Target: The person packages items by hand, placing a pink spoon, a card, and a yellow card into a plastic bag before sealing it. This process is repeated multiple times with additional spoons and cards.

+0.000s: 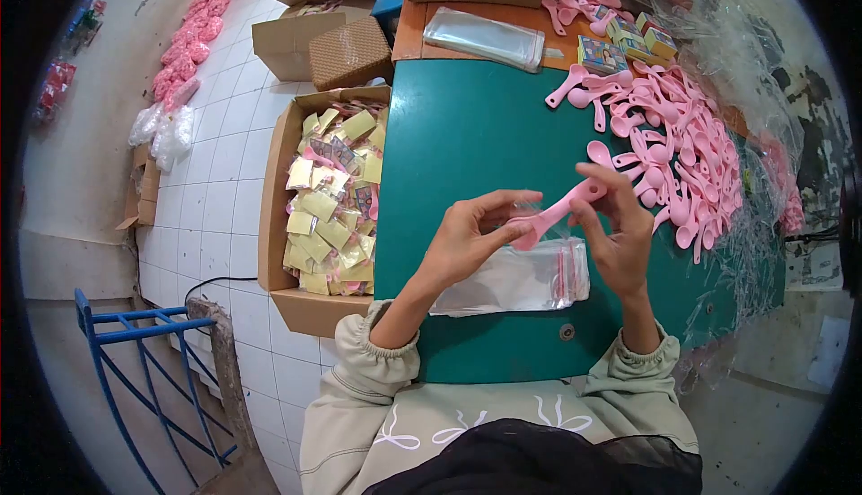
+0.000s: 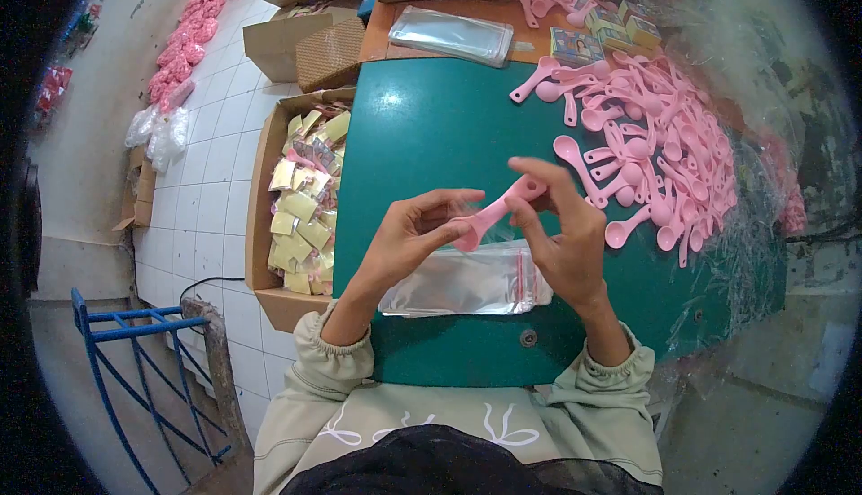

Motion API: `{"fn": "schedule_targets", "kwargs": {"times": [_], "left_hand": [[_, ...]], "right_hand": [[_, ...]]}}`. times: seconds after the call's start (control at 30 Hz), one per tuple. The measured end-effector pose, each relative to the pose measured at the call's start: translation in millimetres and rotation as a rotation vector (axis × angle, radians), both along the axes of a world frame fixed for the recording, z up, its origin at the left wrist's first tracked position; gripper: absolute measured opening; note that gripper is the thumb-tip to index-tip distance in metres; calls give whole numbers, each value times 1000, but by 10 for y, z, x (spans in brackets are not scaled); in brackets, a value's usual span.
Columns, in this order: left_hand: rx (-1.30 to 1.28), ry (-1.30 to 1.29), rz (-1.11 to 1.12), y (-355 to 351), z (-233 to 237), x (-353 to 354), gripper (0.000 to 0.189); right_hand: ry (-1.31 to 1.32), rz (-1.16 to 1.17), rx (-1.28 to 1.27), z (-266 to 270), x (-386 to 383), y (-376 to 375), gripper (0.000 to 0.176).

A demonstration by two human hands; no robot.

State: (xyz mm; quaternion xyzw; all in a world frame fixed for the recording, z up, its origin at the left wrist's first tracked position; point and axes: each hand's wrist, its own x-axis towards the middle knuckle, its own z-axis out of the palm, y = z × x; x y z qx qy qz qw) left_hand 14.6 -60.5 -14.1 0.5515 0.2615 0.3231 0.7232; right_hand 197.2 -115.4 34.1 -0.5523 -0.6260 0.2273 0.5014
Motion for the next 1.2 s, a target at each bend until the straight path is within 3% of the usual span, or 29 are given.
{"fn": "schedule_targets", "kwargs": {"times": [0.1, 0.2, 0.3, 0.43, 0.6, 0.63, 0.73, 0.77, 0.9, 1.0, 1.2], "left_hand": [[-32, -28, 11, 12, 101, -33, 32], [58, 86, -110, 74, 107, -119, 32], [-33, 66, -212, 80, 126, -124, 31], [11, -10, -127, 96, 157, -90, 30], [-70, -72, 49, 137, 209, -94, 28], [-66, -83, 57, 145, 216, -88, 28], [-43, -103, 83, 164, 226, -60, 27], [-28, -101, 94, 164, 213, -53, 27], [18, 31, 151, 193, 177, -95, 24], [-72, -36, 174, 219, 211, -113, 23], [-42, -33, 222, 264, 133, -110, 22]], "right_hand": [[188, 33, -9, 14, 37, 27, 38], [139, 68, -6, 44, 80, 43, 37], [78, 58, 16, 88, 89, 53, 33], [-88, 150, 48, 123, 87, 92, 31], [-150, 422, 58, 215, 77, 236, 47], [-281, 425, 60, 265, 44, 249, 48], [-323, 488, 63, 182, -45, 325, 45], [-352, 512, 62, 208, -59, 370, 37], [40, 488, -319, 146, -36, 570, 22], [388, 501, -620, 234, -36, 703, 16], [404, 470, -624, 201, 1, 872, 15]]}}
